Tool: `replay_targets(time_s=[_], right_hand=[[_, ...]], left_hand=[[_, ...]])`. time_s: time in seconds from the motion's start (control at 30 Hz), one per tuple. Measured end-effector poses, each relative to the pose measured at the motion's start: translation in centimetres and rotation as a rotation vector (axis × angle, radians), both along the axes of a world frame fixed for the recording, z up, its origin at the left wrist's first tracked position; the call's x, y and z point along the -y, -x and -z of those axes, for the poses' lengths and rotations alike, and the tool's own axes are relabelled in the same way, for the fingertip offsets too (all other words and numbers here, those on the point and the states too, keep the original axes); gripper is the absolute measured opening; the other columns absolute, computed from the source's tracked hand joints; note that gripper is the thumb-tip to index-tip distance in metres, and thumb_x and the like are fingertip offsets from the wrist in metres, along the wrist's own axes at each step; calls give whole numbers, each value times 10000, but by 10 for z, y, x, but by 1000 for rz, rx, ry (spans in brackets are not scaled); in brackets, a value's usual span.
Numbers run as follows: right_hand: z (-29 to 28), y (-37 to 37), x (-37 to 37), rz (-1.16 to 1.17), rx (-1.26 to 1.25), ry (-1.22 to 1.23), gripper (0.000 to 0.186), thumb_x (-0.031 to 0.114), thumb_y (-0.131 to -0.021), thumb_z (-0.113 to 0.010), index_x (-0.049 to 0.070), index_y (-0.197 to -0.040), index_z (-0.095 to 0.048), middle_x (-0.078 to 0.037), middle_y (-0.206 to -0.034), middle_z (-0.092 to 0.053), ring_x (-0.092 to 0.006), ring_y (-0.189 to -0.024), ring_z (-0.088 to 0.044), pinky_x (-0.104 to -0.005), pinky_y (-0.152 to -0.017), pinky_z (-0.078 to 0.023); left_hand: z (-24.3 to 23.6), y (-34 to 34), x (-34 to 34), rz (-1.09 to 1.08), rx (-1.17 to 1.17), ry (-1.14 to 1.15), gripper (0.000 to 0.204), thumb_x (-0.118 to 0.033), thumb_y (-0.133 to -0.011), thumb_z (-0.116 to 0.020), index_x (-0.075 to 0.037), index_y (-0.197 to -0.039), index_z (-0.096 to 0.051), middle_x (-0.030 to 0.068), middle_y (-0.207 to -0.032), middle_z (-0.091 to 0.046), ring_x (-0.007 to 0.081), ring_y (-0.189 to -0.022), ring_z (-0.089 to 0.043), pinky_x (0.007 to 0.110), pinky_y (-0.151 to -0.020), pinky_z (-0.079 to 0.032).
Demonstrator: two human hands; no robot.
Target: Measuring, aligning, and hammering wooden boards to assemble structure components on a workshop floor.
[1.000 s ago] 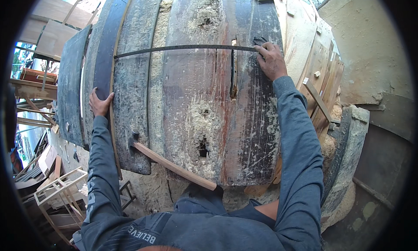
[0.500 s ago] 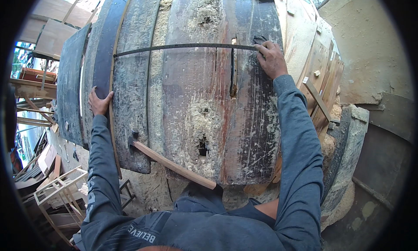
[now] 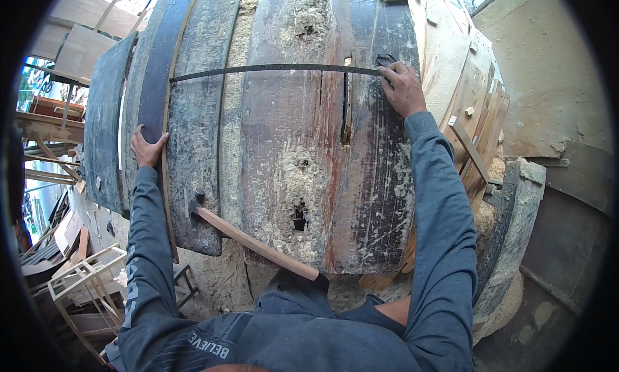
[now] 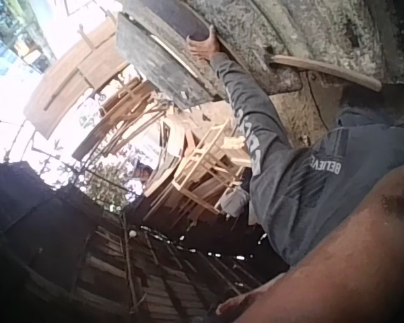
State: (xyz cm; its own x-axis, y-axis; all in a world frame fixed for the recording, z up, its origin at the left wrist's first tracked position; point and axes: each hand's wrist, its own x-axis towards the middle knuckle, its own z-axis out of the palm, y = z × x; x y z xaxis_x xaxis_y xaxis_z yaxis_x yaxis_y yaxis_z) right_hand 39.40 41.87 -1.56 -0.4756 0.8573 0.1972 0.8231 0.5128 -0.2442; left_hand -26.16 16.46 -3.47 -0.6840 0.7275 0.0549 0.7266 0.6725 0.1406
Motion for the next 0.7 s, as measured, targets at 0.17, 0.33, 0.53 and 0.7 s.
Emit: replay_targets(time_s=[0.17, 0.33, 0.53, 0.7], right_hand=[[0, 0, 0, -1, -1, -1, 292, 140, -906, -660, 123, -1196, -689, -81, -1087, -597, -288, -1042, -567, -404, -930, -516], [-2, 1, 1, 7, -13, 17, 288, 145, -909, -657, 123, -1194, -694, -78, -1086, -599, -282, -1034, -567, -401, -929, -515], [-1, 1, 0, -1, -2, 0, 283, 148, -910, -656, 125, -1188, -699, -75, -1081, -602, -282, -1032, -567, -399, -930, -515], [-1, -1, -1, -11, -19, 5, 284, 149, -911, -652, 126, -1190, -698, -82, -1067, -600, -282, -1022, -568, -401, -926, -516]], left_hand=[[0, -1, 0, 14, -1, -20, 1060, -697, -652, -797, -212, -1481, -349, 214, -1519, -324, 428, -1423, -260, 683, -1086, -235], [-1, -1, 1, -9, -18, 11, 1055, -694, -656, -798, -209, -1478, -349, 212, -1523, -318, 428, -1428, -251, 674, -1094, -233], [1, 1, 2, 22, -33, -16, 1050, -692, -656, -799, -207, -1476, -357, 188, -1521, -331, 422, -1418, -270, 668, -1088, -242], [4, 2, 5, 36, -26, -22, 1050, -697, -660, -792, -204, -1479, -358, 180, -1516, -341, 420, -1412, -282, 667, -1084, -248]])
